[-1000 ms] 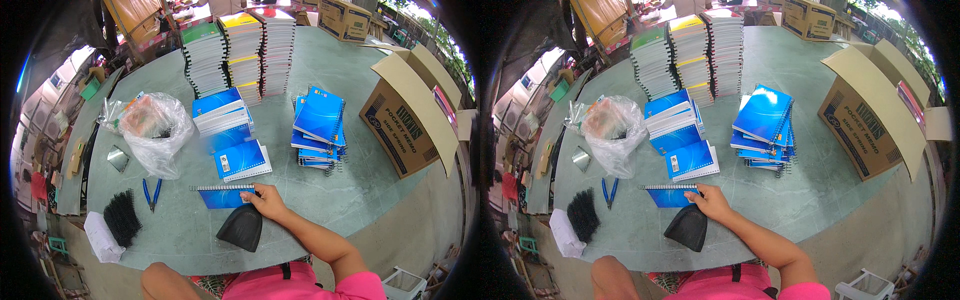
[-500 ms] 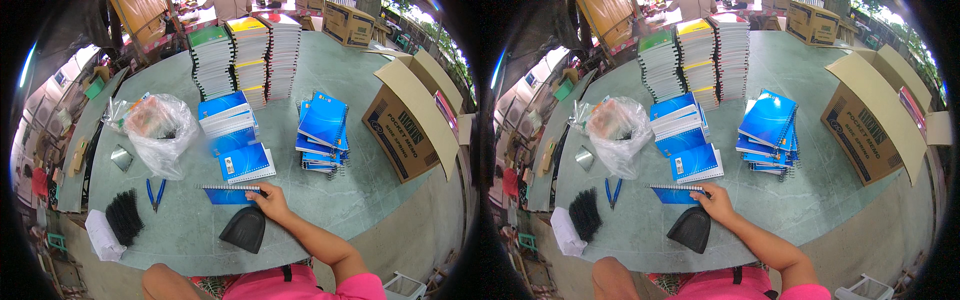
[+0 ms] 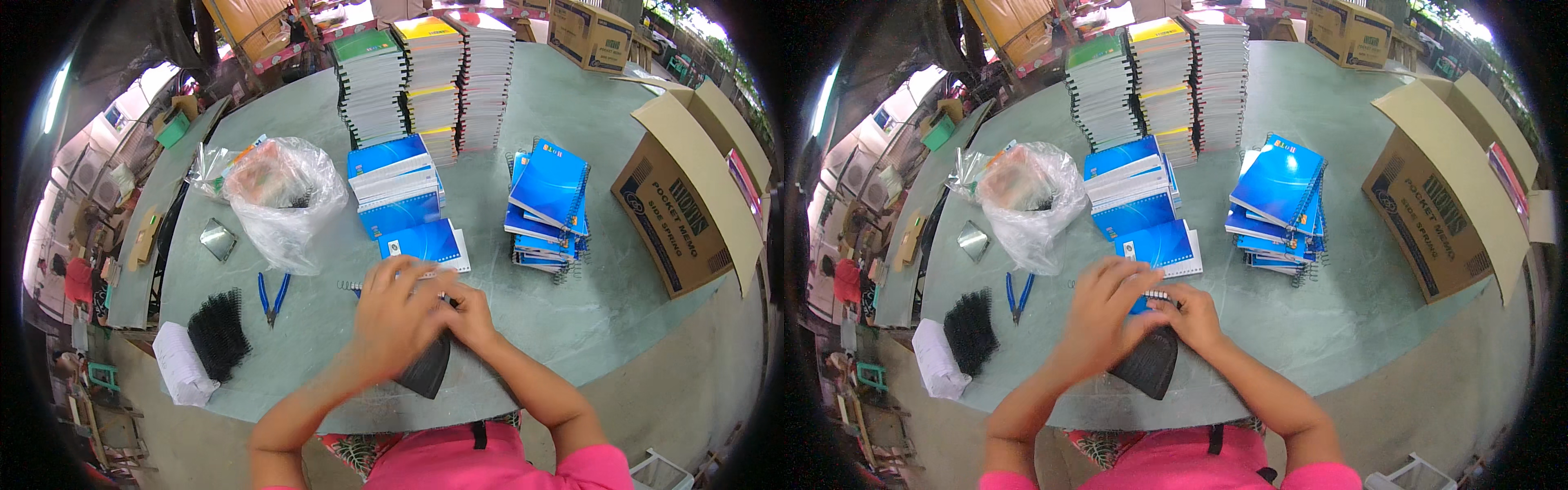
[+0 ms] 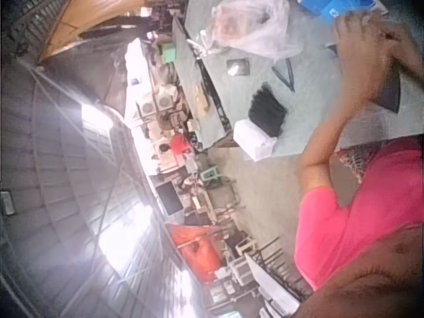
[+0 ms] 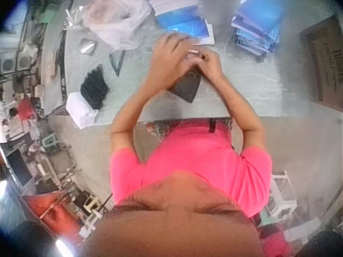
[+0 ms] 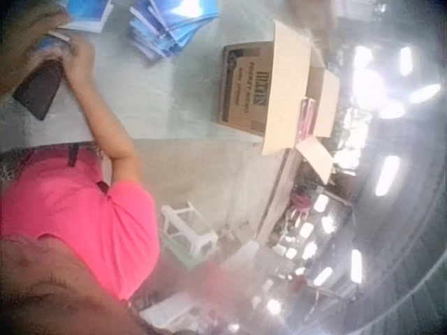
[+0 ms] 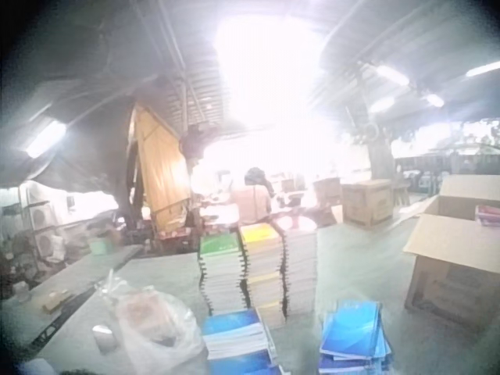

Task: The person assembles spiral notebooks by picking up a pre-punched cover and paper stack, manually threading a wire spiral through the holes, and repeating the process for multiple notebooks at a workstation.

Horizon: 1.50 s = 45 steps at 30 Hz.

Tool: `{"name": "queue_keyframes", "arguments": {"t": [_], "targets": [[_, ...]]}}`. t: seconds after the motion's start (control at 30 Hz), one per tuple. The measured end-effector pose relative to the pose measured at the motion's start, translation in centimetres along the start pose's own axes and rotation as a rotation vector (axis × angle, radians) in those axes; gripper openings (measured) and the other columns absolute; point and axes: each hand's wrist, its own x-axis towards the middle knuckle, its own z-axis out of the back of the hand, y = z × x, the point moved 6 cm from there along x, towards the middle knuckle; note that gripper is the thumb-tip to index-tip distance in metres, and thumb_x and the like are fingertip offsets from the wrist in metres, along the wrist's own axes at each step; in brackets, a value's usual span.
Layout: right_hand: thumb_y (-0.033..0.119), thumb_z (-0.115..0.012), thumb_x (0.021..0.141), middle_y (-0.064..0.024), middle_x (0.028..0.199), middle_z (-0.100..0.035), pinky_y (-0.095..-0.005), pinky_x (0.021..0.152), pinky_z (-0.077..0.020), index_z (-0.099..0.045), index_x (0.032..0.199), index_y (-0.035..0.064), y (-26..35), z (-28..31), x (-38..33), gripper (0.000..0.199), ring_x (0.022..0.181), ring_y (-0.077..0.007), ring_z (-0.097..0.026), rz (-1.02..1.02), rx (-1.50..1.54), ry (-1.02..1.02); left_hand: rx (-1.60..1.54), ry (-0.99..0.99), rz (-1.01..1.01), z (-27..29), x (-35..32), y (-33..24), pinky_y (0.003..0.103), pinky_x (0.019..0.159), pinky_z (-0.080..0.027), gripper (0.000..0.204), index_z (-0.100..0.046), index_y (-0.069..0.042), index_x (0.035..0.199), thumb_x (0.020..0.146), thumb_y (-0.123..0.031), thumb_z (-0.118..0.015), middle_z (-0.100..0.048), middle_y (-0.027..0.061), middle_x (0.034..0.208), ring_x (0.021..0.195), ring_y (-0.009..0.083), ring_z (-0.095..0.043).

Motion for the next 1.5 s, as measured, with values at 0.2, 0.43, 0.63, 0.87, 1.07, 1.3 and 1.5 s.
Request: {"name": "queue_keyframes", "arguments": {"t": [0.2,0.43,0.63,0.87,1.07,1.3,1.5], "targets": [[0.0,-0.059,0.082,-0.0077,0.078,-0.066,-0.0223,0.053,-0.0482,-0.063,0.095,-0.005,-0.5,-1.0,0.1,0.014,0.057,-0.0086,-0.06,-0.332,0.163,0.138,-0.132,0.264,0.099,-6.5,-3.1,6.1,0.04,0.081,-0.04,0.026,-0.057,-0.003,0.103,0.079,-0.012,-0.059,-0.058,0.0143,0.099,0.096,0.0319,-0.053],[0.006,-0.061,0.081,-0.0135,0.071,-0.066,-0.0254,0.053,-0.0488,-0.063,0.092,-0.0058,-0.9,-0.6,-0.1,0.016,0.06,-0.0138,-0.065,-0.242,0.116,0.134,-0.17,0.213,0.029,-6.3,-2.1,4.2,0.04,0.077,-0.041,0.018,-0.057,-0.001,0.096,0.081,-0.01,-0.056,-0.058,0.0155,0.093,0.089,0.0317,-0.053],[0.006,-0.06,0.08,-0.0145,0.07,-0.063,-0.0327,0.055,-0.0479,-0.063,0.085,-0.0027,0.2,-0.2,-0.2,0.011,0.063,-0.0233,-0.065,-0.148,-0.002,0.084,-0.214,0.133,0.053,-6.5,-2.0,4.2,0.04,0.074,-0.043,0.018,-0.056,-0.001,0.093,0.076,-0.007,-0.058,-0.056,0.0143,0.089,0.085,0.0317,-0.052],[0.006,-0.059,0.076,-0.0155,0.086,-0.063,-0.0381,0.07,-0.0464,-0.063,0.09,0.0019,2.1,0.0,-0.1,0.016,0.08,-0.0323,-0.06,0.167,-0.167,0.02,-0.221,0.22,0.225,-6.1,-1.9,4.6,0.039,0.076,-0.043,0.021,-0.057,-0.005,0.094,0.074,-0.01,-0.064,-0.056,0.0143,0.096,0.091,0.0328,-0.052],[-0.006,-0.056,0.071,-0.0116,0.105,-0.064,-0.0366,0.082,-0.0457,-0.064,0.104,0.0065,13.9,7.9,1.4,0.036,0.096,-0.0271,-0.061,0.551,-0.353,-0.198,0.048,-0.37,0.14,4.8,-2.6,4.4,0.038,0.084,-0.042,0.028,-0.059,-0.005,0.098,0.073,-0.012,-0.07,-0.056,0.015,0.101,0.094,0.0312,-0.053],[0.013,-0.066,0.074,-0.0114,0.106,-0.062,-0.0403,0.091,-0.0398,-0.064,0.097,0.004,12.2,16.1,5.4,0.025,0.106,-0.0282,-0.056,0.43,-0.951,-0.315,-0.038,-0.198,0.153,0.1,-5.9,10.3,0.038,0.079,-0.042,0.009,-0.061,-0.004,0.081,0.075,-0.009,-0.066,-0.06,0.0101,0.085,0.084,0.029,-0.054],[0.021,-0.068,0.075,-0.012,0.098,-0.063,-0.0411,0.089,-0.0391,-0.063,0.091,0.0038,12.9,14.9,5.3,0.024,0.099,-0.0298,-0.056,0.374,-0.964,-0.257,0.168,0.011,0.023,-8.5,-3.5,9.7,0.042,0.088,-0.042,0.035,-0.057,0.0,0.105,0.08,-0.024,-0.062,-0.061,0.0164,0.101,0.1,0.0331,-0.055]]}}
